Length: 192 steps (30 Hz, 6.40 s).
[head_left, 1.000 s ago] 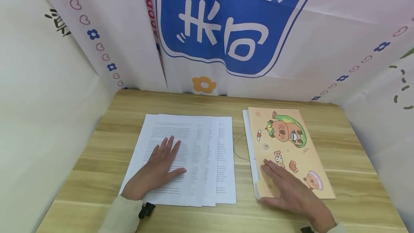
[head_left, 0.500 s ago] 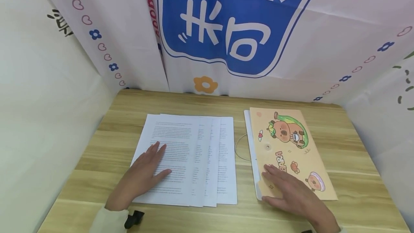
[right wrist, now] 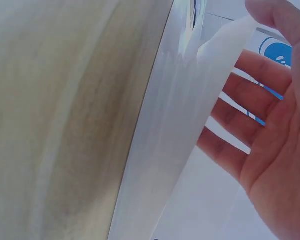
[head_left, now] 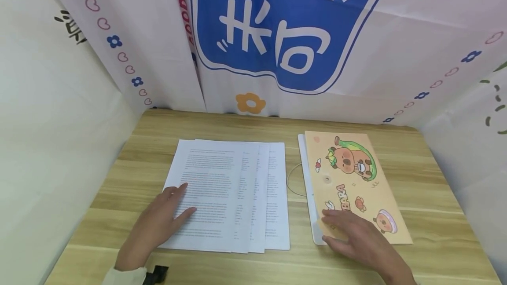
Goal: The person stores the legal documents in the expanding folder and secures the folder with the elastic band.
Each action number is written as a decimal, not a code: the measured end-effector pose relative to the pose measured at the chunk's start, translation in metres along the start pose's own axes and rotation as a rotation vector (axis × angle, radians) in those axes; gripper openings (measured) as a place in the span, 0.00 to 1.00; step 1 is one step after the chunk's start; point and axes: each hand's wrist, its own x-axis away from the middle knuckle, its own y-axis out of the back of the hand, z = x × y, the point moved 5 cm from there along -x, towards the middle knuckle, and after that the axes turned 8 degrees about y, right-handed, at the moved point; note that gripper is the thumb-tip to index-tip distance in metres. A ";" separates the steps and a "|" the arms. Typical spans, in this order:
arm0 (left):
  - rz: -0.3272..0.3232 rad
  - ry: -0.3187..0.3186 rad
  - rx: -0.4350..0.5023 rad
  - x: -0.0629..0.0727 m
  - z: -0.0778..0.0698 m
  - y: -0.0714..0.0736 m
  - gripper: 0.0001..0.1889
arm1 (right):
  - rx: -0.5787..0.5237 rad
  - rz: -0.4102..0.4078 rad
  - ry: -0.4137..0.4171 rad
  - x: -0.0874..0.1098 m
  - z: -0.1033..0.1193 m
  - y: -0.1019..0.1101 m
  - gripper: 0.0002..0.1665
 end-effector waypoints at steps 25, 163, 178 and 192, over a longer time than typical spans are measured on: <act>0.088 0.317 -0.112 0.009 0.029 -0.004 0.50 | -0.030 -0.196 -0.062 0.003 0.005 0.021 0.20; 0.001 0.238 1.119 -0.044 -0.069 -0.068 0.30 | -0.533 -1.210 -0.782 0.036 0.014 0.045 0.06; 0.030 0.203 1.116 -0.048 -0.079 -0.074 0.29 | -0.597 -1.308 -0.776 0.041 0.009 0.055 0.05; 0.020 0.180 1.096 -0.051 -0.077 -0.073 0.29 | -0.656 -1.400 -0.681 0.046 0.002 0.063 0.02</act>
